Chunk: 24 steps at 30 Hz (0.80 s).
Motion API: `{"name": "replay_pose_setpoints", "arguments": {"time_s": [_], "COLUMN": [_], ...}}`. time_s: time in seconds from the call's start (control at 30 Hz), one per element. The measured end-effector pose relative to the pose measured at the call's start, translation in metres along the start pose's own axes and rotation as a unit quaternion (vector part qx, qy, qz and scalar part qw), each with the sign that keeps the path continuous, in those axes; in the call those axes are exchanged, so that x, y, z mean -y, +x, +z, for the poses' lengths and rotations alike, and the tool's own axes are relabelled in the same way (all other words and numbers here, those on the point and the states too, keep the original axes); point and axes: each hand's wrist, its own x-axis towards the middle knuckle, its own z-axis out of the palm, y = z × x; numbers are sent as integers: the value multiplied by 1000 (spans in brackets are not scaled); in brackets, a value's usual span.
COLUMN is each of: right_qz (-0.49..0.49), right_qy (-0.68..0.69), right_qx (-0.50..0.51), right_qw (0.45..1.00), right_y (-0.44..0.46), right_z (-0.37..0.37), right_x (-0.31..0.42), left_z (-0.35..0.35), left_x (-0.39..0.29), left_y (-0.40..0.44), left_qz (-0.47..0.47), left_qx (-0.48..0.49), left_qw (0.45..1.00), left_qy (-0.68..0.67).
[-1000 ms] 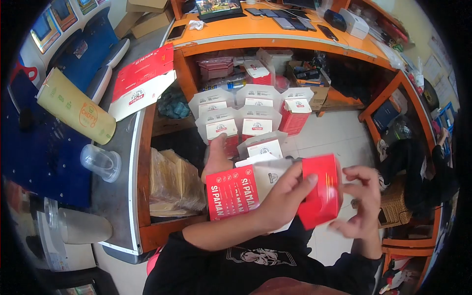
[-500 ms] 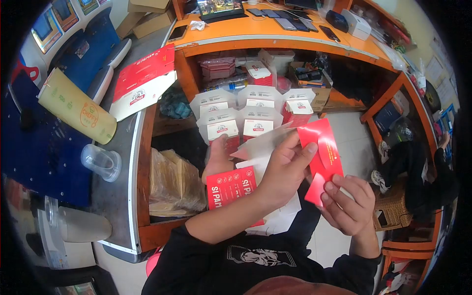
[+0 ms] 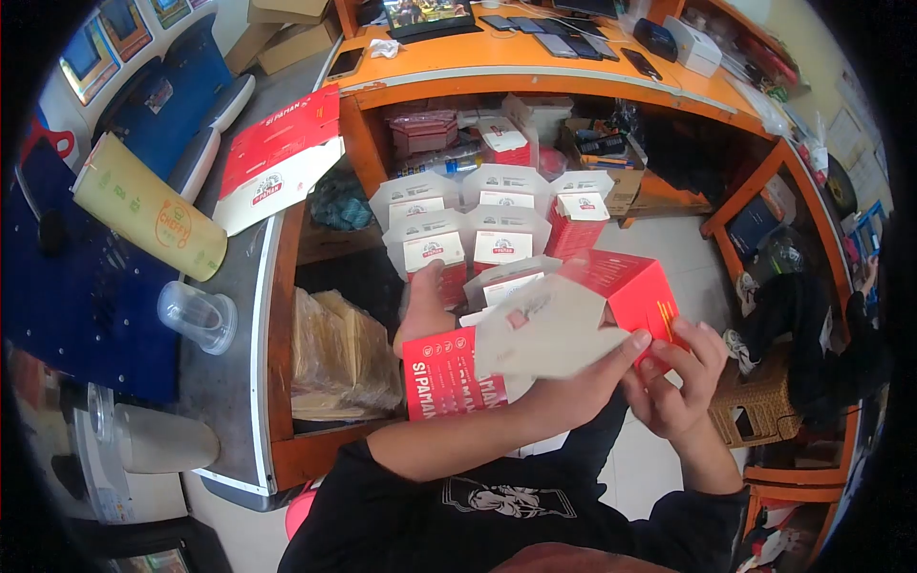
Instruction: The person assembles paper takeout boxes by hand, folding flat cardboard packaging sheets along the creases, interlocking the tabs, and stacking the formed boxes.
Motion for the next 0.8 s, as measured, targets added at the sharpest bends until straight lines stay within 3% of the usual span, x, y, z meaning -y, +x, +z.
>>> {"name": "replay_pose_setpoints", "arguments": {"time_s": [0.03, 0.13, 0.27, 0.4, 0.6, 0.7, 0.73, 0.8], "right_qz": [12, 109, 278, 211, 201, 221, 229, 276], "right_qy": [55, 204, 347, 256, 266, 260, 262, 324], "right_qx": [27, 34, 117, 170, 145, 180, 212, 184], "right_qw": [998, 972, 888, 928, 932, 923, 913, 886], "right_y": [6, 12, -6, 3, 6, -10, -18, -48], "right_z": [-9, -14, -5, -6, -5, -6, -5, 3], "right_x": [0, -10, -9, -3, 0, -6, -9, -13], "left_z": [1, 3, 0, 2, -12, -1, -6, -26], "left_x": [-2, -40, -36, -30, -50, -53, -45, -18], "left_y": [0, 1, -1, -2, 3, 3, 4, 8], "left_qz": [27, 6, -64, -1, -151, -145, -94, 9], "left_qx": [6, 6, 150, 109, 149, 92, 90, 85], "left_qw": [999, 990, 982, 994, 967, 979, 989, 996], "left_qy": [20, -140, -97, 4, -144, -113, -66, 27]}}
